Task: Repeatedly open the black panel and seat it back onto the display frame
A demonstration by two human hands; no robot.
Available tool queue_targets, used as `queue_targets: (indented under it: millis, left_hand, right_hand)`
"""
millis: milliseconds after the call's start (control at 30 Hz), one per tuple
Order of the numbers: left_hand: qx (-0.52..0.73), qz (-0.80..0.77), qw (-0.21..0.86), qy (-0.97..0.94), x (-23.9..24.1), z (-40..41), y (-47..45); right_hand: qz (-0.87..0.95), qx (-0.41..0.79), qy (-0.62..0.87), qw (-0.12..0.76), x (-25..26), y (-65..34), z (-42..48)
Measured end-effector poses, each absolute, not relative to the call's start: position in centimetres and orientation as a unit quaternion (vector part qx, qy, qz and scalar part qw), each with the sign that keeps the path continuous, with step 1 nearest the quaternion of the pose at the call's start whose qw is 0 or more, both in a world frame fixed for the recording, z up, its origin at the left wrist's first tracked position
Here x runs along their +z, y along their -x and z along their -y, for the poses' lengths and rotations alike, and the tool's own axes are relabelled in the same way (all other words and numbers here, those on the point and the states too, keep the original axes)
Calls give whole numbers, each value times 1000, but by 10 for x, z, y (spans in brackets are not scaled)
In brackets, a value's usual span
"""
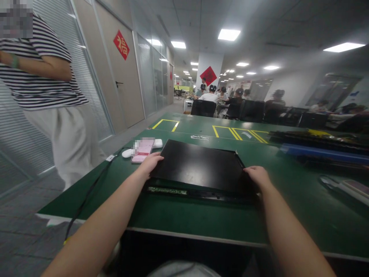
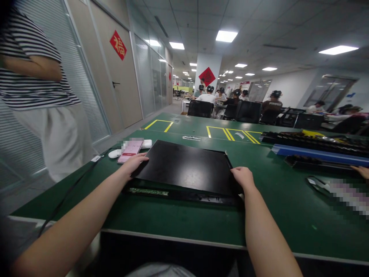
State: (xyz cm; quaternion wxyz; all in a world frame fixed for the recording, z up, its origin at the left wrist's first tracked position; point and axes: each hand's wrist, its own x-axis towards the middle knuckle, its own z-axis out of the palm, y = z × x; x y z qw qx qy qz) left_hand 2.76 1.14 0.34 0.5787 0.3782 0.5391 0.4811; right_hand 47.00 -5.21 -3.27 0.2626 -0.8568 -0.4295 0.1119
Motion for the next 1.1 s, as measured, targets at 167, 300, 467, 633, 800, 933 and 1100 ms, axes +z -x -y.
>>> queue_targets:
  millis: [167, 300, 467, 633, 800, 933, 1100]
  left_hand:
    - [478, -548, 562, -394, 4, -11, -29]
    - [478, -559, 545, -403, 6, -9, -29]
    - [493, -525, 565, -403, 8, -9, -27]
    - [500, -512, 564, -412, 8, -10, -25]
    - [491, -533, 538, -431, 3, -13, -22]
    - [485, -553, 512, -443, -1, -16, -20]
    - [470, -578, 479, -465, 0, -14, -21]
  right_hand:
    - [438, 107, 852, 266, -35, -471, 52]
    - [448, 105, 849, 261, -35, -472, 52]
    - [444, 105, 853, 253, -35, -471, 53]
    - [441, 112, 853, 256, -34, -471, 52]
    - [435, 112, 855, 260, -35, -470, 51]
    - [438, 109, 852, 264, -37, -472, 51]
    - [433, 120, 850, 274, -38, -474, 50]
